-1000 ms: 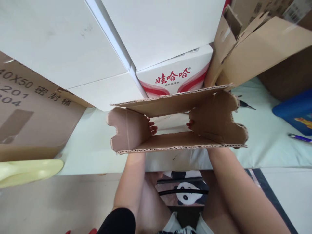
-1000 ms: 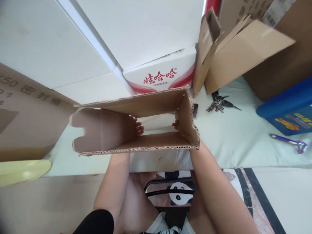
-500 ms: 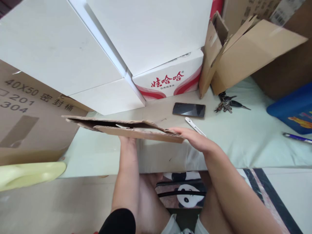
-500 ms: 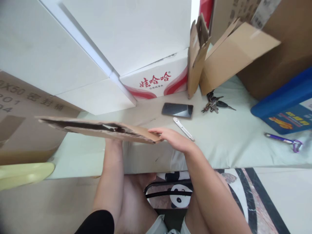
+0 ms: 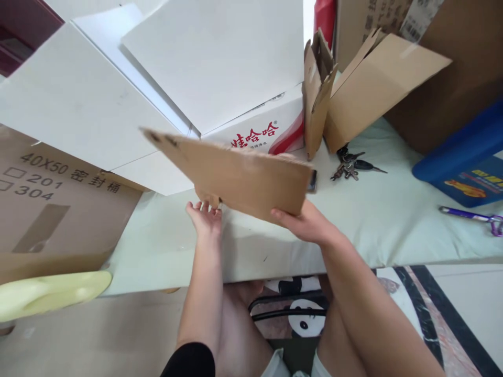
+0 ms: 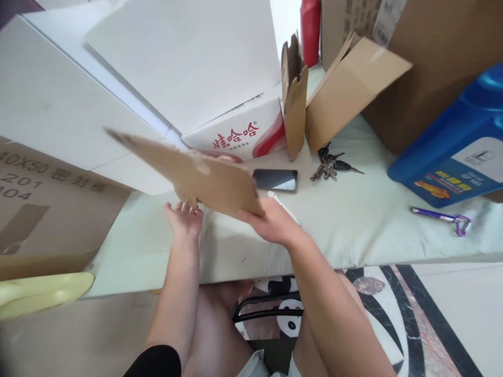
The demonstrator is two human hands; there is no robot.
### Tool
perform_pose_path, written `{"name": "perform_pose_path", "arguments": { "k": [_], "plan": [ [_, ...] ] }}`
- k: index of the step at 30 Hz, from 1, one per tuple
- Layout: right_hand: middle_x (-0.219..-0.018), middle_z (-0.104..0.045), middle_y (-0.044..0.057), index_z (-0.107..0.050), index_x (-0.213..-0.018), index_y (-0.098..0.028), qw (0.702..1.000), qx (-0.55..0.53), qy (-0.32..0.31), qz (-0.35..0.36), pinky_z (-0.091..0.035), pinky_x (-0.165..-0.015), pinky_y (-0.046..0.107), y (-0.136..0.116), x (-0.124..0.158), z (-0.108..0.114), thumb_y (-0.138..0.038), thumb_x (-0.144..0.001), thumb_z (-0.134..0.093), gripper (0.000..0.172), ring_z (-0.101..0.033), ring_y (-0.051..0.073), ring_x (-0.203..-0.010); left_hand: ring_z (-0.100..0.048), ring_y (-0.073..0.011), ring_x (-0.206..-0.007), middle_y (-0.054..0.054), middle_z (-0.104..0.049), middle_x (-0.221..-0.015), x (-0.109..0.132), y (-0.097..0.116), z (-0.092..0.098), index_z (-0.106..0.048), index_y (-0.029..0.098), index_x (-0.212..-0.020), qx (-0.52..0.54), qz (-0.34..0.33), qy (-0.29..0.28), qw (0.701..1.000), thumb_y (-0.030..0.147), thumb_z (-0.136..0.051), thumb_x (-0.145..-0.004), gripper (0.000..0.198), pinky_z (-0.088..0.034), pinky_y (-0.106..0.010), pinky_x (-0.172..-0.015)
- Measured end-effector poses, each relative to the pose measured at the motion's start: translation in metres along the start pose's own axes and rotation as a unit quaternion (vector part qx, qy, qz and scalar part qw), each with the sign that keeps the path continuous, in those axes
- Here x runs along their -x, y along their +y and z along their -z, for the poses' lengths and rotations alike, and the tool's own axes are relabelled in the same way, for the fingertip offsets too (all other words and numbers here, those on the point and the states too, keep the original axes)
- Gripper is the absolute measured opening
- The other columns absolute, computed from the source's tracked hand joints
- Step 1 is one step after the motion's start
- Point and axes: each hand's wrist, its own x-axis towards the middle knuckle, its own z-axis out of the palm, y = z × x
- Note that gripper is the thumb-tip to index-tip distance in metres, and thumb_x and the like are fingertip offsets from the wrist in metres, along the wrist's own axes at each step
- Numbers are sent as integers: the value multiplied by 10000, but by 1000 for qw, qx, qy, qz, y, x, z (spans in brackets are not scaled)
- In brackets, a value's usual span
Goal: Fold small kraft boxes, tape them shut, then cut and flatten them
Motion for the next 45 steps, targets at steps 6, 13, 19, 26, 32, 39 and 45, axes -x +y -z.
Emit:
{"name": "perform_pose_path", "arguments": {
  "k": [6,13,19,26,32,39,45],
  "plan": [
    [-1166,-717,126,-700,-1196,-232,894,45,434,102,-423,-1230,542,-9,15,31,-584,-937,-619,445,-603,327,-1341,-522,-43,-562,42,-566,-828,31,-23,-26,-440,226,-855,-127,-122,-134,975,504,-592,-909,321,-354,-254,-541],
    [-1410,-613,55,-585,-1415,-254,677,76,688,251,-284,-1329,564,-25,1,47,-556,-963,-630,546,-437,336,-1517,-672,-234,-1015,-83,-658,-1025,116,-53,-148,-693,231,-794,-334,-339,-474,741,288,-732,-876,107,-575,-440,-983],
    [-1321,-671,9,-654,-1306,-346,652,112,709,244,-355,-1306,563,-23,2,55,-460,-988,-614,340,-459,327,-1510,-251,-431,-1593,-177,-281,-1689,155,-86,-252,-771,179,-1166,-535,-365,-528,549,272,-681,-906,290,-411,-598,-1218],
    [-1275,-693,59,-674,-1265,-320,742,103,639,176,-437,-1239,587,-24,1,58,-383,-1063,-380,363,-493,321,-1479,-234,-406,-1613,-151,-184,-1761,151,-115,-289,-457,189,-1565,-579,-326,-467,583,338,-566,-973,620,-357,-567,-1259],
    [-1233,-704,71,-690,-1237,-325,663,164,719,129,-324,-1298,632,-13,-3,57,-433,-1026,-512,298,-480,333,-1485,-284,-356,-1609,-171,-137,-1772,141,-121,-289,-277,120,-1639,-535,-251,-446,672,406,-485,-1001,730,-295,-446,-1306],
    [-1226,-674,157,-673,-1176,-205,670,141,726,59,-472,-1168,618,40,-15,62,-418,-961,-585,314,-610,367,-1329,-233,-292,-1635,-195,-186,-1757,134,-115,-278,-230,49,-1644,-493,-196,-416,739,333,-470,-996,747,-261,-378,-1322],
    [-1076,-675,134,-651,-1068,-212,748,166,642,16,-518,-1080,582,76,-41,86,-238,-812,-561,273,-673,333,-1165,-190,-256,-1648,-184,-155,-1766,123,-117,-268,-217,50,-1650,-494,-198,-439,724,157,-518,-928,790,-242,-348,-1331]
  ]
}}
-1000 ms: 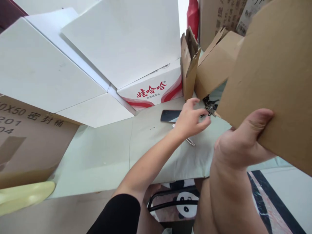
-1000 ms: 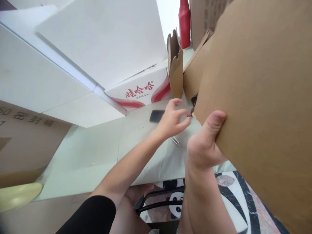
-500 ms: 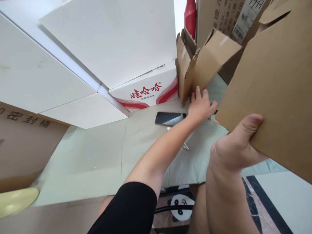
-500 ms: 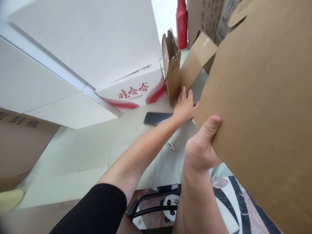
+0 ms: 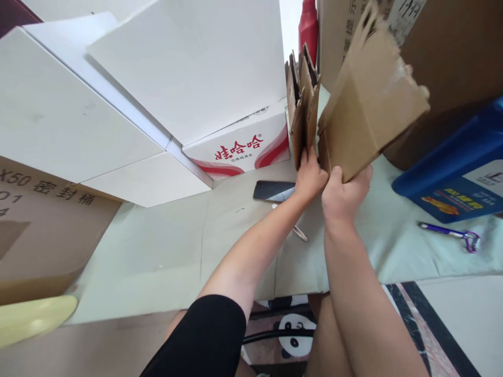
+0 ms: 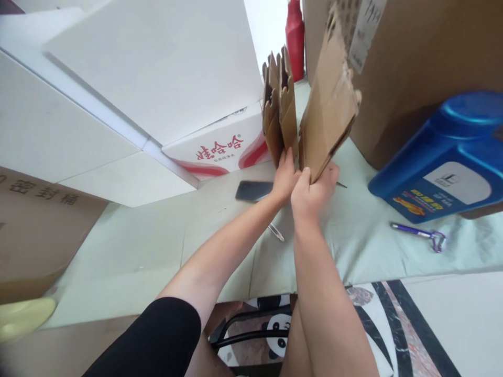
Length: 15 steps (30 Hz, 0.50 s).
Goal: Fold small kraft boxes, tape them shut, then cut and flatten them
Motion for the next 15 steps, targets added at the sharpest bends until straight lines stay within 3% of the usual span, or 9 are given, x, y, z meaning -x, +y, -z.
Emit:
{"name": "perform_pose_path", "arguments": {
  "k": [7,12,15],
  "plan": [
    [-1319,-687,113,-596,-1300,-190,982,-143,-87,-91,-501,-1131,490,21,-1,-36,-324,-828,-550,493,-663,247,-1241,-224,-242,-1639,-188,-265,-1736,-12,-19,-2,-316,70,-1610,21,-45,18,999,198,-478,-966,676,-293,-344,-1310],
    [-1129,-722,126,-680,-1184,-190,988,-28,-107,-112,-506,-1053,520,35,6,-44,-338,-854,-562,380,-657,272,-1124,-406,-256,-1544,-176,-452,-1628,-13,-28,5,-524,156,-1462,3,-55,26,998,210,-523,-946,518,-356,-358,-1263],
    [-1008,-714,125,-688,-1120,-164,991,2,-110,-82,-529,-954,480,39,6,-41,-348,-859,-578,338,-649,272,-1012,-626,-262,-1238,-168,-664,-1275,-4,-28,12,-657,158,-1154,34,-47,52,997,160,-571,-903,265,-480,-354,-1104]
  ]
}}
